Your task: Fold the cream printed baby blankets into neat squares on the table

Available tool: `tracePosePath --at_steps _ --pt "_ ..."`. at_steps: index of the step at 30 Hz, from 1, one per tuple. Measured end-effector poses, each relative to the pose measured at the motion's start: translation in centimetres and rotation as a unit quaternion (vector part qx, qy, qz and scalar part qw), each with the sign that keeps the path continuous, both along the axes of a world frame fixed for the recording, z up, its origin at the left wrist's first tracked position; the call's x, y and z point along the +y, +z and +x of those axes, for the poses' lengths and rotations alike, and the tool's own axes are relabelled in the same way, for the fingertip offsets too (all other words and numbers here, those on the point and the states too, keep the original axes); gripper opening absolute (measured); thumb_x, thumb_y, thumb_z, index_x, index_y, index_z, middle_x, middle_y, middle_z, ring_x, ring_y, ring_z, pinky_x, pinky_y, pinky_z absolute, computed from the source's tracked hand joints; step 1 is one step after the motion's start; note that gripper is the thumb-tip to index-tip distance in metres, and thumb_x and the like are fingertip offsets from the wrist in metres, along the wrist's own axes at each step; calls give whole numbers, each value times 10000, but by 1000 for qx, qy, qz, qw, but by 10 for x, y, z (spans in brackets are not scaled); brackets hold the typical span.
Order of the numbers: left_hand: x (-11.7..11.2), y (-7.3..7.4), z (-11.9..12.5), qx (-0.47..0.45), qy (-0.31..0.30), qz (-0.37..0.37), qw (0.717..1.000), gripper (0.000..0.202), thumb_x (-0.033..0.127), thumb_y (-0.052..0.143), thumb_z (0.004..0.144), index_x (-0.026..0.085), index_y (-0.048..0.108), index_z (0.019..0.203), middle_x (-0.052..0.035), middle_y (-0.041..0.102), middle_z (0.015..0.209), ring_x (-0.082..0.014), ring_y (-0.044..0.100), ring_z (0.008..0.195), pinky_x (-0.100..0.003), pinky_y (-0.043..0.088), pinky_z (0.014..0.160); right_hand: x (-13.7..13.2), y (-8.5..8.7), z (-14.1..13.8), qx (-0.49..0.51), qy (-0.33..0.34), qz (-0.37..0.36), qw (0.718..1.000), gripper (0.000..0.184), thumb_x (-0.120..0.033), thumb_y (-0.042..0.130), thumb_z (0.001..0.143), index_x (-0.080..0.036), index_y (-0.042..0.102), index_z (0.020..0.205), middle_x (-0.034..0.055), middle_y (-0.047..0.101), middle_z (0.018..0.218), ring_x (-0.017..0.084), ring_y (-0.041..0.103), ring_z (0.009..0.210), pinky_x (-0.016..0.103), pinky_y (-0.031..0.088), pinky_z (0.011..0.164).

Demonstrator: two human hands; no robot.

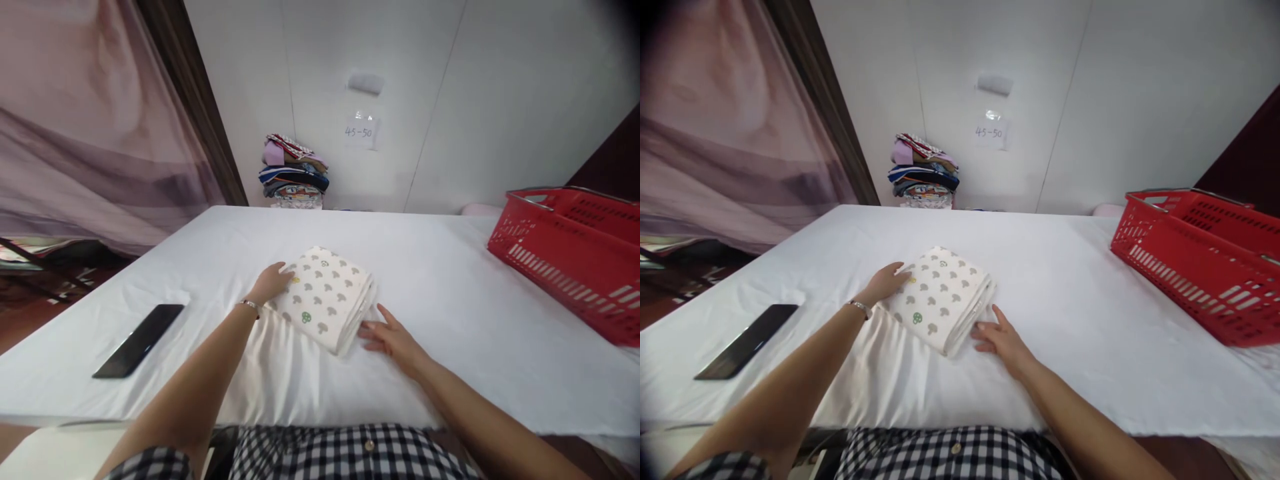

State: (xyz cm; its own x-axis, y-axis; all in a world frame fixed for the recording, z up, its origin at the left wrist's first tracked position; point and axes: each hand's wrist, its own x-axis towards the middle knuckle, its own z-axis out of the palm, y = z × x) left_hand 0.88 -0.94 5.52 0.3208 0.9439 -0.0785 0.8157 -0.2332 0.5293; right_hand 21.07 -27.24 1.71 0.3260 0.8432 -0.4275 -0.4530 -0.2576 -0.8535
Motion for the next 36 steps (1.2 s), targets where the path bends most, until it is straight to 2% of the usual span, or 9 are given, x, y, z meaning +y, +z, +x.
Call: tracePosePath --at_steps 3,7,12,16,19,25,28,32,36 --pt "-38 -6 15 -15 -70 100 992 463 410 484 829 201 507 1241 -71 515 1316 -225 478 1194 -326 349 1024 11 3 26 6 -49 -11 999 901 -211 698 731 -155 141 1436 142 618 1140 217 638 958 332 576 743" --pt "-89 -3 47 -21 -216 138 966 455 459 478 830 192 546 1192 -72 493 1334 -201 410 1247 -315 273 1070 37 6 47 24 -73 5 997 838 -123 652 748 -116 153 1421 149 638 1097 206 649 934 310 578 733" --pt "-123 4 97 24 -263 132 955 465 514 510 787 223 535 1148 -85 565 1172 -238 494 1102 -349 382 937 61 0 57 30 -62 26 997 702 -89 606 764 -94 256 1372 97 681 907 165 667 709 313 585 668" --pt "-125 2 130 115 -233 131 957 500 506 583 711 206 518 1105 -111 537 1130 -283 494 1071 -393 407 867 62 -10 62 29 -58 44 997 657 -125 608 769 -88 301 1349 94 673 898 169 661 712 294 584 605" --pt "-117 0 142 141 -224 109 958 459 413 583 710 178 518 1098 -128 537 1133 -280 534 1024 -371 433 815 58 -14 64 -8 -61 37 997 726 -143 615 759 -96 254 1387 148 629 1072 183 661 759 280 575 543" --pt "-98 4 144 64 -184 32 980 306 265 469 786 224 551 1078 -71 631 1051 -212 584 967 -289 431 793 60 -14 69 -74 -69 37 994 714 -151 581 763 -216 275 1406 143 342 1423 129 648 686 212 503 421" --pt "-104 2 146 50 -166 69 982 317 283 448 810 216 533 1108 -75 620 1072 -210 581 969 -295 426 806 66 -18 72 -29 -56 54 997 729 -147 581 751 -177 266 1407 171 420 1361 125 643 630 203 467 393" --pt "-123 -6 151 121 -195 112 967 300 301 459 815 195 524 1089 -96 564 1120 -225 554 1009 -316 423 814 69 -22 74 -20 -76 64 995 709 -139 598 717 -167 331 1373 149 532 1238 114 627 610 190 444 386" --pt "-129 -7 155 149 -201 135 959 418 471 501 789 184 502 1094 -109 532 1127 -252 536 1022 -333 430 807 67 -20 72 -35 -72 69 994 660 -122 555 712 -162 371 1345 123 556 1198 86 586 560 185 428 380"
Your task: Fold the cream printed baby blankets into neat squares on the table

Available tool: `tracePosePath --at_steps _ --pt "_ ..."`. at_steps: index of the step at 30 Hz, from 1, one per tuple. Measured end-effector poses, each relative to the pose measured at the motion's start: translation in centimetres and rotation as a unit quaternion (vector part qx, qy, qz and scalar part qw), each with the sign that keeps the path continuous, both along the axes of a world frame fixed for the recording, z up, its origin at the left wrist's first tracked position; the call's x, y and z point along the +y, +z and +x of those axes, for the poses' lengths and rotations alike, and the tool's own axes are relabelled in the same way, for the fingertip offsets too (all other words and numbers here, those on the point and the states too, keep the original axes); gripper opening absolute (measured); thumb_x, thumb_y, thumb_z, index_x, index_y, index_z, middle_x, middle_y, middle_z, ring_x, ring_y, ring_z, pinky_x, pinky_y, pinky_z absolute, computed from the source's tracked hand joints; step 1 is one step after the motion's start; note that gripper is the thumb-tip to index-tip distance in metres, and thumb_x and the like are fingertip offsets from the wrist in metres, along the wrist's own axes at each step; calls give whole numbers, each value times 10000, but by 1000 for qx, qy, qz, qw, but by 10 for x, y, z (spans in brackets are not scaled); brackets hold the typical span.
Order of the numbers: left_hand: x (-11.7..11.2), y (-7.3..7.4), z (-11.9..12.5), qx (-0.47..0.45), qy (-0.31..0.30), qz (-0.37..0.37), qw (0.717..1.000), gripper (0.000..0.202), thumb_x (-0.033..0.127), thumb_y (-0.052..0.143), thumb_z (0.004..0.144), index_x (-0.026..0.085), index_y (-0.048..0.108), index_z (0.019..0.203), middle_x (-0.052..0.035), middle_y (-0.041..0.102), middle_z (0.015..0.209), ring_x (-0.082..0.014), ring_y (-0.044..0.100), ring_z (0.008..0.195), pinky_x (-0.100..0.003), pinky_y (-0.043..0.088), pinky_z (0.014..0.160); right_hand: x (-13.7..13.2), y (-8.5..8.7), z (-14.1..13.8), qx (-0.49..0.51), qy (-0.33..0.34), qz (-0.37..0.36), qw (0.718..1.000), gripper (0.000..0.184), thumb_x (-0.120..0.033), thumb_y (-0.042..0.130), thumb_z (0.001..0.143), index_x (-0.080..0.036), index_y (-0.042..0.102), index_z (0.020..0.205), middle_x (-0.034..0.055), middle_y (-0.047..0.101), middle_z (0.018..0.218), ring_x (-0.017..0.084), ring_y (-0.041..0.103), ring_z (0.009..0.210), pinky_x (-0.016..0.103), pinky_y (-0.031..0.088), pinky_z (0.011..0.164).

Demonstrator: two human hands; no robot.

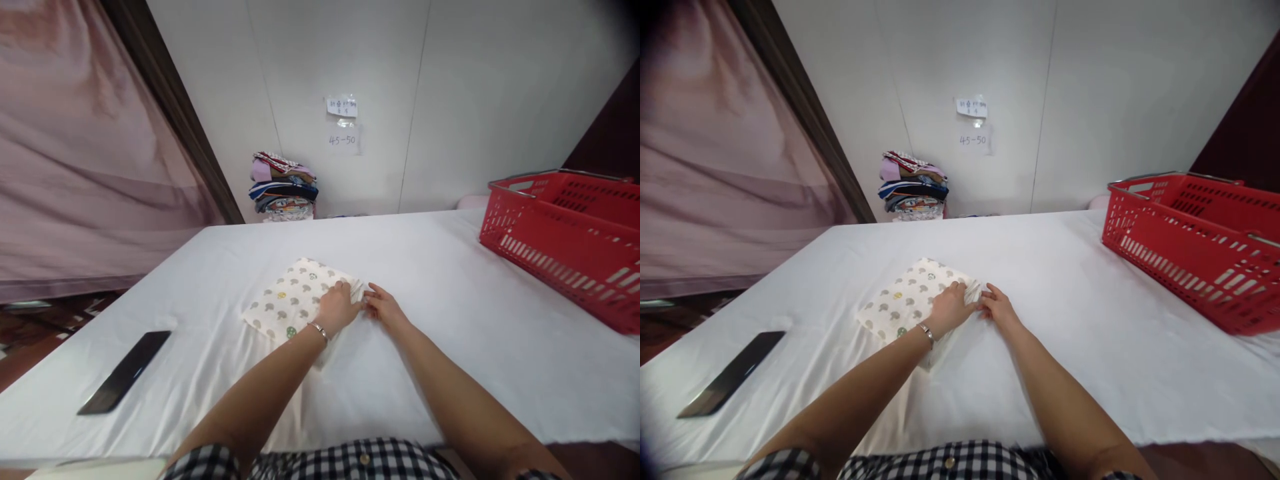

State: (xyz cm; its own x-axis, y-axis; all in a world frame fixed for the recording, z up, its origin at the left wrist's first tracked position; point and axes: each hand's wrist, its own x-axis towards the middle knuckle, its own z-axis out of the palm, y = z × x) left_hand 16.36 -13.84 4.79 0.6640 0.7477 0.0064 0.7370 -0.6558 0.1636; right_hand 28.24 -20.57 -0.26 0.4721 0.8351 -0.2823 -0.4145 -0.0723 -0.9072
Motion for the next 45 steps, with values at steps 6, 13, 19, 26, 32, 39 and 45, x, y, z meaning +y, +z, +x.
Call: tracePosePath --at_steps 6,13,19,26,32,39,45 --pt "5 2 12 30 6 1 1000 499 514 528 766 163 490 1119 -140 532 1125 -267 564 991 -347 434 797 0 1 -3 -53 2 0 999 604 -144 543 709 -196 433 1300 98 549 1224 76 560 555 173 399 364" --pt "22 6 9 1 57 -57 997 296 337 476 810 175 558 1043 -138 623 1063 -259 591 989 -335 435 795 -1 -1 3 -83 -25 -36 996 577 -140 531 755 -174 404 1317 135 533 1255 89 596 568 185 430 371" --pt "40 12 -6 -48 53 -114 991 286 357 458 788 219 593 999 -94 666 1011 -232 607 946 -295 440 751 1 11 0 -42 14 -61 997 670 -192 582 766 -115 295 1368 135 646 1032 157 653 653 234 502 444" --pt "23 9 7 -3 44 -49 998 316 370 497 758 187 566 1007 -126 652 1011 -259 611 935 -322 441 743 23 1 2 -100 31 -67 992 287 -222 618 708 -114 617 975 -14 603 525 93 487 353 178 270 302" --pt "13 6 13 31 8 -10 999 326 359 469 790 179 520 1056 -119 616 1050 -253 609 930 -337 449 758 26 -5 3 -139 -6 -43 989 217 -180 565 699 -120 616 902 -79 478 382 62 366 310 175 255 333" --pt "3 4 12 47 -22 3 999 362 385 481 791 164 506 1076 -117 567 1091 -258 586 967 -359 451 787 27 -3 6 -132 17 -51 990 239 -308 502 789 -146 600 936 -43 537 458 88 461 345 173 248 308" --pt "21 8 0 -17 -19 -102 994 315 318 528 736 189 586 1017 -92 605 1073 -224 588 945 -299 441 778 27 -7 6 -149 -8 -54 987 247 -331 557 802 -135 574 952 -66 487 413 73 400 317 172 252 309"
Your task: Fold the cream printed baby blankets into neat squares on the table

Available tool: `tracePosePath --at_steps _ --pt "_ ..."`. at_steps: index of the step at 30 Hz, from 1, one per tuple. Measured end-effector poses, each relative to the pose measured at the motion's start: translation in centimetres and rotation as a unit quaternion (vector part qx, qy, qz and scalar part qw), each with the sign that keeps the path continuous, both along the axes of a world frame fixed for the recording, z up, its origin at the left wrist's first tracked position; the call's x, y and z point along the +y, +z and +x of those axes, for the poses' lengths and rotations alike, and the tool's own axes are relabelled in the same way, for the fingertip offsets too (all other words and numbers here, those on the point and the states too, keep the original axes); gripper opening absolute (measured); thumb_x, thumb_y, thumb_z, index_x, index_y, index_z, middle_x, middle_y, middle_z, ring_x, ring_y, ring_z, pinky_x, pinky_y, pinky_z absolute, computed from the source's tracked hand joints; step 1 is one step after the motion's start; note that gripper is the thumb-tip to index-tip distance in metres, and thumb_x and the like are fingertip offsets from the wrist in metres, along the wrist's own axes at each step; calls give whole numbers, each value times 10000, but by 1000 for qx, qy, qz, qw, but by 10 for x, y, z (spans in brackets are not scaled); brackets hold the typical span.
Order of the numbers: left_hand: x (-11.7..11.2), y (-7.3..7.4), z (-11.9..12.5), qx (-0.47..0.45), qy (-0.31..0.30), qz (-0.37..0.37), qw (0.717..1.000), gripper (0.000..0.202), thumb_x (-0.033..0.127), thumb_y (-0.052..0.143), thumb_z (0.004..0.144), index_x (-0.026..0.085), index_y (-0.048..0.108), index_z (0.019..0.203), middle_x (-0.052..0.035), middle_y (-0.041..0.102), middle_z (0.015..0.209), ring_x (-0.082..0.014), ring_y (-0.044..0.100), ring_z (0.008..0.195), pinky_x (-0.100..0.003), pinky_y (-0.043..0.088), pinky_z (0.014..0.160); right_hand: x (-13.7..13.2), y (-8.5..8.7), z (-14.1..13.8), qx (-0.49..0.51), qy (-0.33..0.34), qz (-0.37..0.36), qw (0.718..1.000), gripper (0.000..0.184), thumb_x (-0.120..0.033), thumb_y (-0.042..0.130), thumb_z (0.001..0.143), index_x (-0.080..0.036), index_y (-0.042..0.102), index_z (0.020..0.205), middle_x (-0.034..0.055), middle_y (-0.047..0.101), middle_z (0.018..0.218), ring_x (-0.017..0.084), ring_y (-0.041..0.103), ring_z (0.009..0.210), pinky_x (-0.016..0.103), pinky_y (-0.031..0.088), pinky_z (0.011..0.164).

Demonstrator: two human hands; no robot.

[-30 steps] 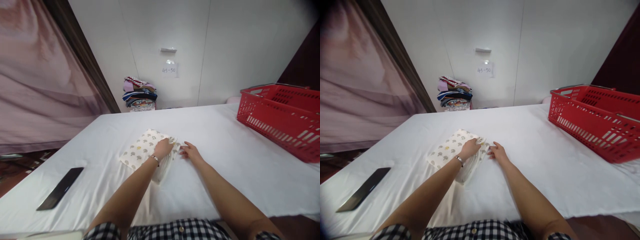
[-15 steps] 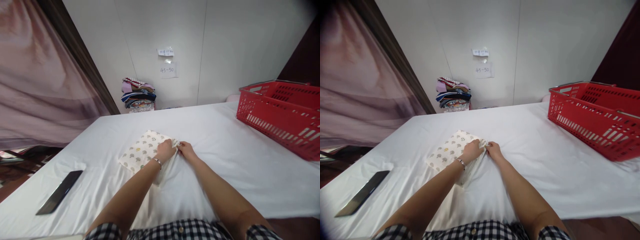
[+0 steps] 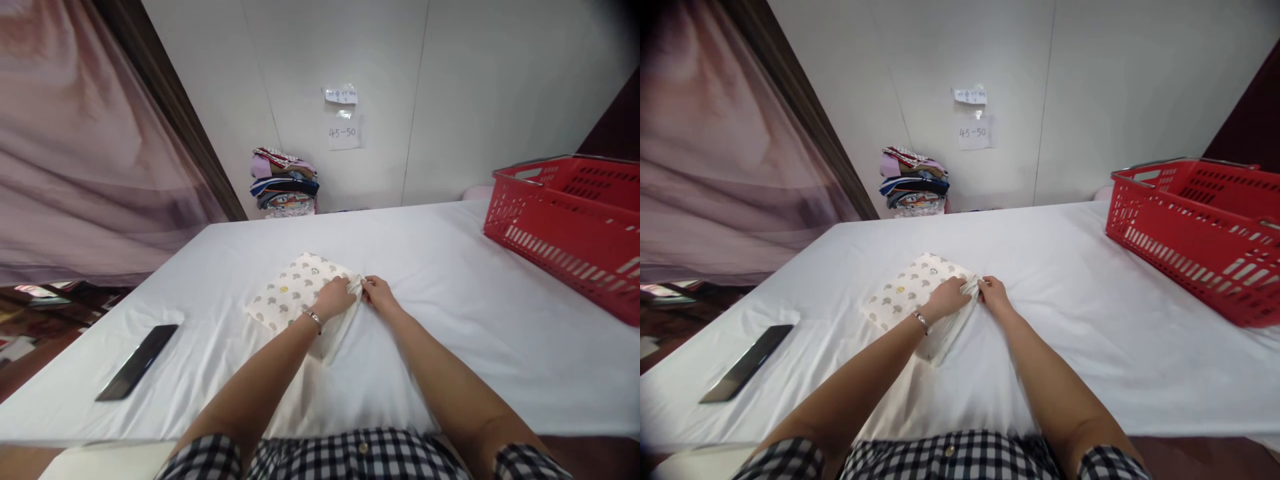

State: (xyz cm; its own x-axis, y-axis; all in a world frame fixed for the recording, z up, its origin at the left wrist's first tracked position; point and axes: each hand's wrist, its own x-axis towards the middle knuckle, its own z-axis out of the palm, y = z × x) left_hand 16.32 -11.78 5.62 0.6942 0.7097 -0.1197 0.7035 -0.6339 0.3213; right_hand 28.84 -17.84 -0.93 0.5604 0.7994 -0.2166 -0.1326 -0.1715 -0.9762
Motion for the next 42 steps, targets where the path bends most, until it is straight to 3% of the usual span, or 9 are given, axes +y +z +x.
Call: tracePosePath --at_steps 4,9,13,17,20,27,34,38,42 --pt "9 1 -6 -31 10 -62 998 247 271 466 777 217 630 953 -39 663 919 -176 604 877 -247 440 742 -2 2 -1 1 3 7 1000 245 -355 556 816 -147 567 944 -56 516 471 65 418 339 166 257 308" --pt "-14 -4 -2 -12 -11 57 998 330 334 481 783 191 582 1063 -101 589 1082 -238 581 955 -326 451 778 -6 9 -1 1 32 3 999 340 -472 503 839 -149 585 908 -34 534 491 82 482 371 166 273 310" --pt "-26 4 -5 21 -73 77 994 394 404 567 733 186 572 1061 -104 568 1095 -258 561 998 -337 456 793 -6 10 -1 -17 21 -15 1000 352 -371 583 816 -123 547 1063 -76 471 397 78 407 310 171 268 306" --pt "-26 17 -30 -18 -111 9 994 404 428 567 751 229 562 1102 -56 591 1111 -223 562 1003 -314 454 812 -5 8 0 -22 10 -28 999 351 -276 580 824 -97 517 1119 -83 463 399 70 391 313 167 261 310" --pt "-35 20 -61 -68 -97 19 993 424 450 552 780 232 548 1144 -45 603 1127 -210 567 987 -321 449 834 -6 7 0 -24 9 -30 999 363 -276 580 826 -95 513 1134 -76 480 429 65 402 325 166 266 315" --pt "-80 4 -114 -103 -46 164 980 434 487 620 740 204 572 1065 -74 587 1041 -240 521 986 -392 420 846 -8 7 0 -33 6 -37 999 396 -294 584 825 -97 505 1160 -66 497 482 65 415 339 172 273 315" --pt "-85 -13 -109 -78 -17 209 975 152 279 471 866 203 592 916 -54 573 887 -198 510 835 -359 406 766 -6 1 0 -53 5 -27 998 385 -288 561 833 -99 498 1163 -71 490 493 64 416 339 172 273 309" --pt "-89 -23 -109 -60 -68 227 970 224 187 362 892 200 585 888 -57 560 839 -197 495 813 -349 403 743 -6 -2 0 -58 8 -19 998 369 -282 568 823 -106 509 1141 -71 493 509 58 419 346 168 280 310" --pt "-91 -23 -113 -64 -94 204 972 234 214 344 901 209 578 892 -57 563 850 -200 495 827 -350 411 748 -8 0 -1 -59 10 -18 998 383 -303 578 812 -110 514 1136 -71 488 501 62 416 344 171 276 307"
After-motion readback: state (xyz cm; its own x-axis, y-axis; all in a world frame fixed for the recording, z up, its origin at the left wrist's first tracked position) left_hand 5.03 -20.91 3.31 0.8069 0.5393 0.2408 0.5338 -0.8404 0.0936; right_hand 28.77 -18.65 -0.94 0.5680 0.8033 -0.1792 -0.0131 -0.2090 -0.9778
